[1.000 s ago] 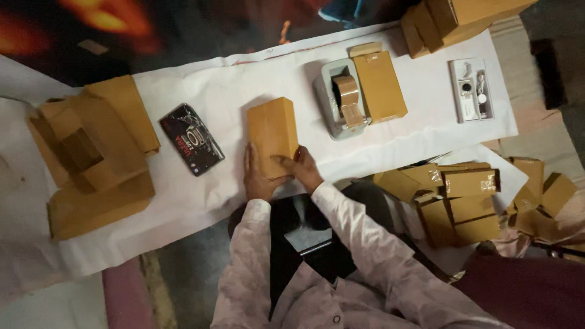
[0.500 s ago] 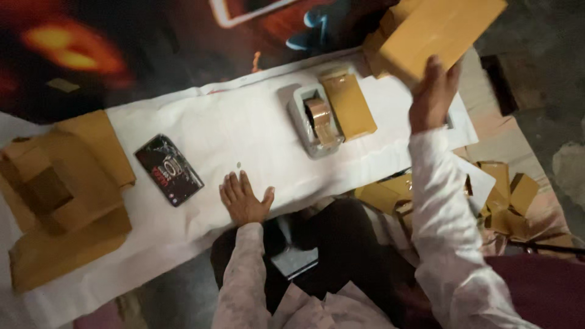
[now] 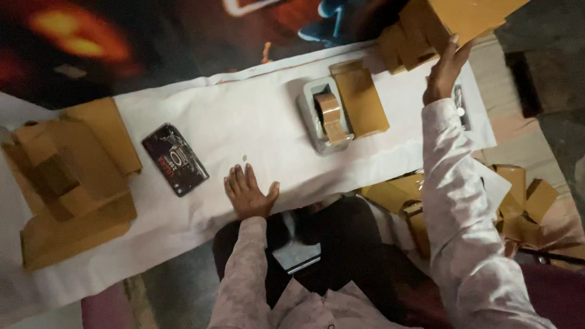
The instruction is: The person places small items into cardboard boxes, closes the flaps, and seals them with packing tape using a tape dispenser. The sealed boxes are then moved aside on the table.
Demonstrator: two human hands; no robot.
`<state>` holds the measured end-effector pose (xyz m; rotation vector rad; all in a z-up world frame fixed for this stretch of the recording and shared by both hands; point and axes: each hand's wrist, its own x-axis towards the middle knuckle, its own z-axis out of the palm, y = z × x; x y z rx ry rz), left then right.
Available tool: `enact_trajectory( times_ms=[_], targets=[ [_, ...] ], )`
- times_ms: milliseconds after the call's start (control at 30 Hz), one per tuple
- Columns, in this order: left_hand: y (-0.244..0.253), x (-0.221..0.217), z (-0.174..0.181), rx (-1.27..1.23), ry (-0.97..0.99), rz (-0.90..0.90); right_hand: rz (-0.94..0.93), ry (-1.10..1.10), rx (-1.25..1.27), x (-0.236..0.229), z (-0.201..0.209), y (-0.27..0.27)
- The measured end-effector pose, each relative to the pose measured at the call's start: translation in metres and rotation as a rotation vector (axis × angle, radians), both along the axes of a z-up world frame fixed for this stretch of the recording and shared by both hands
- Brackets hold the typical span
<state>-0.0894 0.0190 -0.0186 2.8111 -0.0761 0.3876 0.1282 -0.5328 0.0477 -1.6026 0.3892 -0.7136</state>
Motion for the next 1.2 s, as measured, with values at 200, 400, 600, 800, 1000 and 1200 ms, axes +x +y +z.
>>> enact_trajectory(
  times_ms=[200,400,600,800,1000,1200],
  targets=[
    [-0.001,0.002,0.001,-0.016,-0.062,0.005,0.161,0.031,-0.024,0.011,0.009,-0.036],
    [-0.002,0.001,0.003,0.009,-0.092,0.004,0.126,0.056,0.192,0.046,0.007,-0.062],
    [-0.002,0.001,0.004,0.033,-0.156,0.013,0.167,0.069,0.160,0.026,-0.002,-0.067],
    [-0.001,0.000,0.006,-0.004,-0.085,0.009,0.109,0.003,0.160,-0.014,-0.003,-0.066],
    [-0.002,0.002,0.007,0.079,-0.047,0.002,-0.008,0.134,-0.325,-0.108,-0.058,0.028],
    [0.000,0.001,0.002,0.078,-0.022,0.009,0.051,0.312,-0.680,-0.163,-0.079,0.153]
  ],
)
